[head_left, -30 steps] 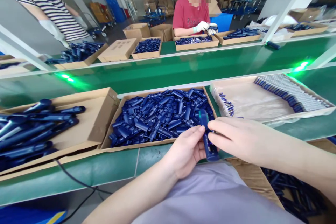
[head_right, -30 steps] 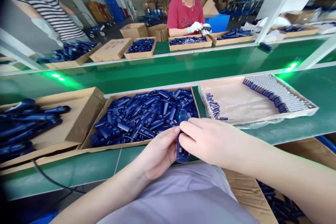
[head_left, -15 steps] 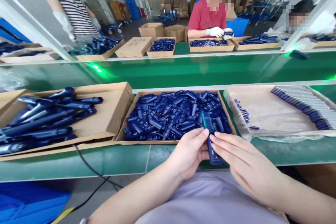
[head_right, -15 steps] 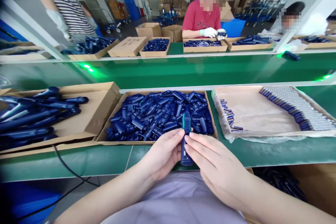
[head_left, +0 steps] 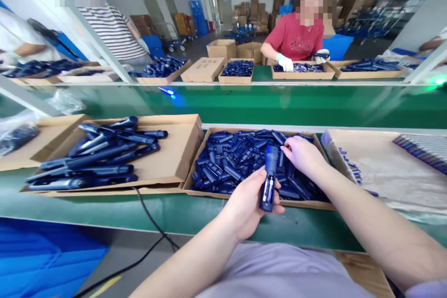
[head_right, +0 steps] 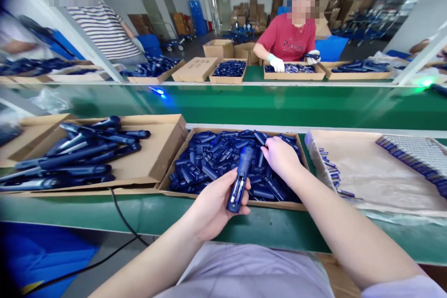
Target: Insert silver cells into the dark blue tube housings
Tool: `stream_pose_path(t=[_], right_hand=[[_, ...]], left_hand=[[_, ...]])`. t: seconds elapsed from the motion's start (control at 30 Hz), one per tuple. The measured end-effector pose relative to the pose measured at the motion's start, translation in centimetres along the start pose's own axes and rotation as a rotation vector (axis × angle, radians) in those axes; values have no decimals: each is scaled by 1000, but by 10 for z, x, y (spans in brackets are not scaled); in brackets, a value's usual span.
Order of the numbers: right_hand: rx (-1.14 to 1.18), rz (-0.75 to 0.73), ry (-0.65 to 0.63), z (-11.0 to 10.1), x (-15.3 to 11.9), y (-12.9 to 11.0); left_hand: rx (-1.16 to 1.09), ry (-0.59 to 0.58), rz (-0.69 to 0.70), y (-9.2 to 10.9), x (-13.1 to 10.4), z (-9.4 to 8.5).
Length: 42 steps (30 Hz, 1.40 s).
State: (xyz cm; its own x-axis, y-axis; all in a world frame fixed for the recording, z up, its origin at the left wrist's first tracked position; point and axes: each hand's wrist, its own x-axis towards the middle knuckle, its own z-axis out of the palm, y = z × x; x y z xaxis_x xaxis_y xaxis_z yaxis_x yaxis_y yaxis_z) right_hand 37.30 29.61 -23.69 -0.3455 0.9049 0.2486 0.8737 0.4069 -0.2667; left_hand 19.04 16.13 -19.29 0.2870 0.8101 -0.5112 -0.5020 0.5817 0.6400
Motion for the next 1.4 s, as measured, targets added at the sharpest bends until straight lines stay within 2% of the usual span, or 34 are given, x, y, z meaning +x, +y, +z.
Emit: stream_pose_path(t=[0.2, 0.4, 0.53, 0.63, 0.73, 0.83, 0.97, 1.07, 1.23, 1.4], right_hand=[[159, -30, 19, 21, -7, 10], [376, -47, 68, 27, -18, 7], [525, 73, 150, 13, -21, 9], [634, 163, 213, -10, -27, 11], [776, 193, 312, -37, -41, -4], [876, 80, 332, -55, -62, -34], [787, -87, 282, -55, -81, -63], [740, -118, 251, -49, -87, -67], [694, -119, 304, -49, -90, -67], [691, -209, 250, -50, -89, -66]], left_hand=[[7, 2, 25, -2, 2, -10], [54, -82, 67, -2, 2, -5], [49, -83, 131, -4, 4, -6], [27, -83, 118, -6, 6, -7], [-35, -84, 61, -9, 8, -3], [-53, -74, 43, -11, 10, 7], [-70, -116, 66, -16, 13, 17], [-93, -118, 83, -20, 14, 20], [-108, -91, 128, -23, 13, 22], [-93, -79, 147, -22, 12, 23]])
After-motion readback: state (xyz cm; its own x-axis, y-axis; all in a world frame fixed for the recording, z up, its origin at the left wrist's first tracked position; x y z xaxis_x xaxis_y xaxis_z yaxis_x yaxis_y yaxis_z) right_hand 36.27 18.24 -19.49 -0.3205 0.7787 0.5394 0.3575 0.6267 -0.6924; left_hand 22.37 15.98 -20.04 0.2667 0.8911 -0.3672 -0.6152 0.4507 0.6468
